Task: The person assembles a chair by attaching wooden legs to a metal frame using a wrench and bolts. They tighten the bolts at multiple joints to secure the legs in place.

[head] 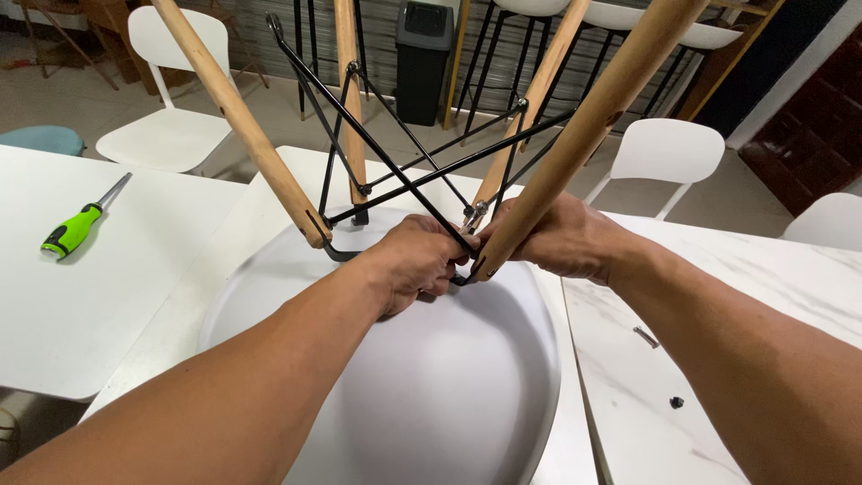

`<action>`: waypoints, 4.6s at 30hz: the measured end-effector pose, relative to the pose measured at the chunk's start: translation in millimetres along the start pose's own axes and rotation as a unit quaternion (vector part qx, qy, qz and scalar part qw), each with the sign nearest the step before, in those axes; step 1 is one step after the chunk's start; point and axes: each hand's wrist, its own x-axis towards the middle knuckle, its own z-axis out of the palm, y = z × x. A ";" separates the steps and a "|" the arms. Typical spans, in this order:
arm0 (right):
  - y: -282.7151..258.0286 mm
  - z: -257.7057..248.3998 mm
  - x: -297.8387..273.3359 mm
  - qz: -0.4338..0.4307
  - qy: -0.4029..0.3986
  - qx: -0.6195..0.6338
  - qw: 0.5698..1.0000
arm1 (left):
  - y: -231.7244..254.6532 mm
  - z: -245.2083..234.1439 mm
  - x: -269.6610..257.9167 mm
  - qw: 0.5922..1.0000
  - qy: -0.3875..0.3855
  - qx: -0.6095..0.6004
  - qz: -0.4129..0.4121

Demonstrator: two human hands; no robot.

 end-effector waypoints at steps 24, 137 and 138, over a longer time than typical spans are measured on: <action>15.0 25.9 -21.8 0.035 0.065 0.133 0.988 | -3.2 -10.7 -3.1 0.981 -0.008 -0.189 0.034; 28.9 23.9 -90.6 0.236 0.110 0.177 0.949 | 30.2 3.4 -79.8 0.904 0.155 0.397 0.031; 28.6 24.8 -89.8 0.232 0.110 0.186 0.948 | 31.7 2.6 -79.6 0.900 0.151 0.408 0.037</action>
